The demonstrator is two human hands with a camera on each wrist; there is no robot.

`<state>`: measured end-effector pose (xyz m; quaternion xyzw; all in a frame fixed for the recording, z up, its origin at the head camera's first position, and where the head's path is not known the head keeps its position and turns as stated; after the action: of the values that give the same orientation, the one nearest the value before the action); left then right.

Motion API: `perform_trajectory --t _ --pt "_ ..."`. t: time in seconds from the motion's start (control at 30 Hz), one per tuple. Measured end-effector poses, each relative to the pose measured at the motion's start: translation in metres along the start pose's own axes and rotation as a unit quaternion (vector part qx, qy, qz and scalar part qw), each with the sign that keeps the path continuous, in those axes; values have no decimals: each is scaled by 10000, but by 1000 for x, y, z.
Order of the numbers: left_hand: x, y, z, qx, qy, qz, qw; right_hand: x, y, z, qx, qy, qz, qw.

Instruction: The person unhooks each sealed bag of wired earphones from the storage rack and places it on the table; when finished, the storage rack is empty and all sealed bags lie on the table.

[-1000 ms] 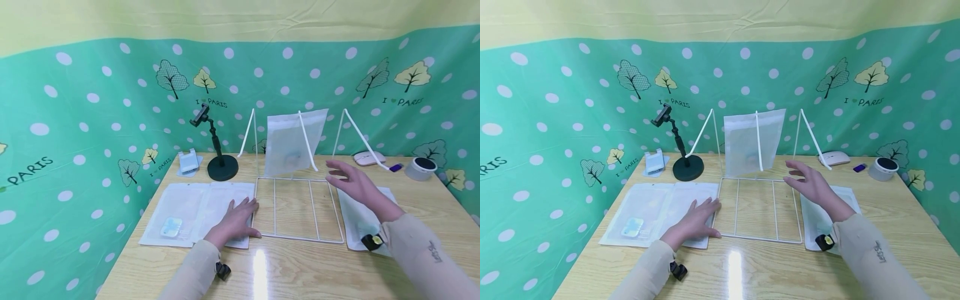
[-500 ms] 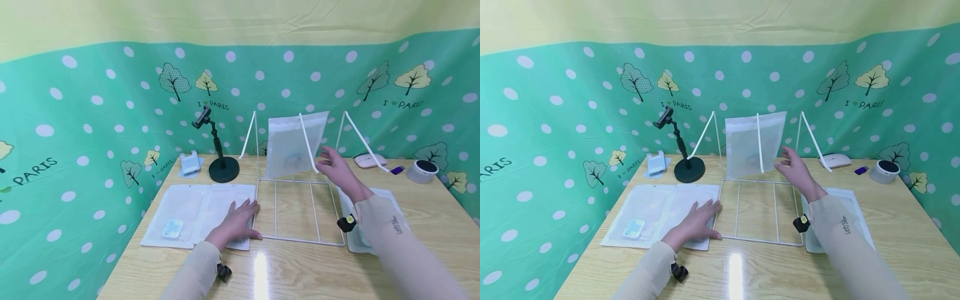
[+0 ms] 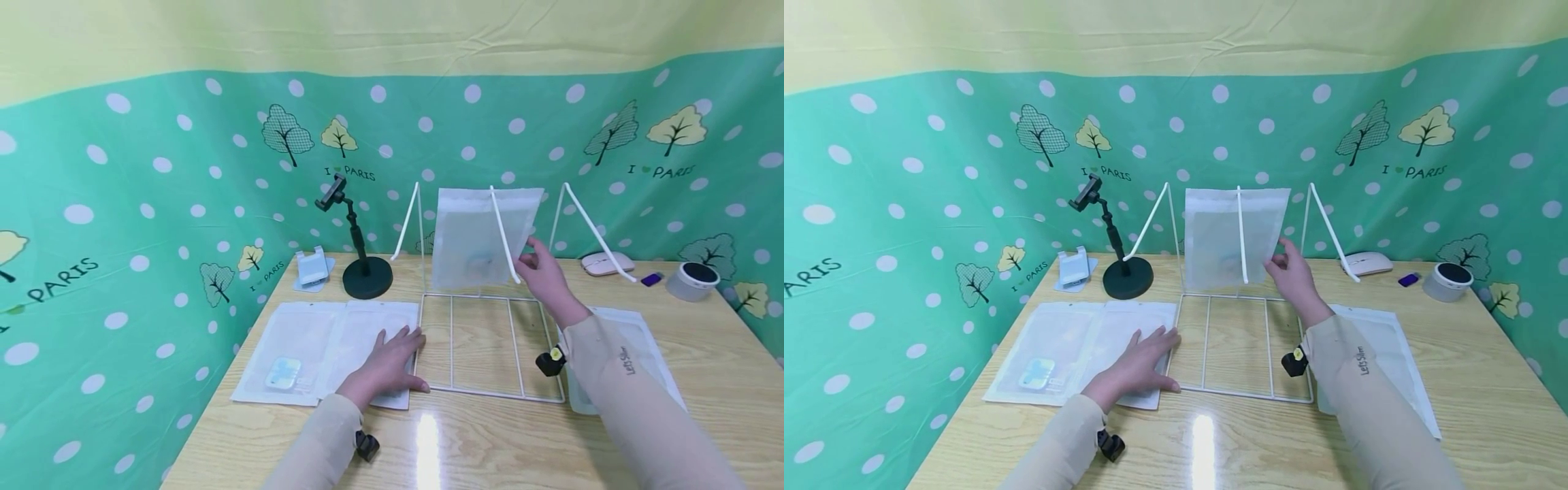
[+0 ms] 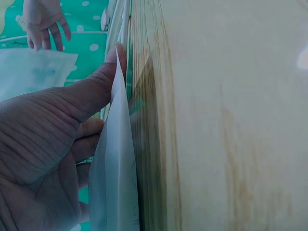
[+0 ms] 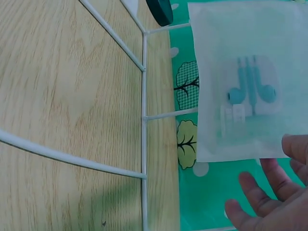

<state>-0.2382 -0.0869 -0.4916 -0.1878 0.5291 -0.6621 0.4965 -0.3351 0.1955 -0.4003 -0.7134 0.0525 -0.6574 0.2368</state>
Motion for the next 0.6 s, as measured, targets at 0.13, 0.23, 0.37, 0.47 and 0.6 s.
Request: perform_trajectory --t 0.13,0.23,0.37,0.47,0.6 --pt "0 0 0 -5 -4 6 10000 1 -1 1 -215 -11 373 9991" --pt "1 1 -1 -8 -6 4 10000 3 -1 5 -290 -60 636 9975" --pt "1 2 -1 -20 -1 -2 10000 4 -3 12 -272 -166 579 9978" --pt "1 2 -2 -17 -6 -4 10000 4 -4 17 -190 -269 241 9992" --pt "2 2 -2 -5 -25 -5 10000 5 -6 24 -114 -374 -168 9991"
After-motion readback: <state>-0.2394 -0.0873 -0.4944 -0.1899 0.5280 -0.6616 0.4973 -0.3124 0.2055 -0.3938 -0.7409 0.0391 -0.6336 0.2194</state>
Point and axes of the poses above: each hand's wrist, its own z-axis away from the middle knuckle, its own y-axis out of the palm, x = y × z, the point moved 7 cm from there along -z, towards the middle knuckle, and after that the axes turned 14 degrees about x, right-handed, at the moved point
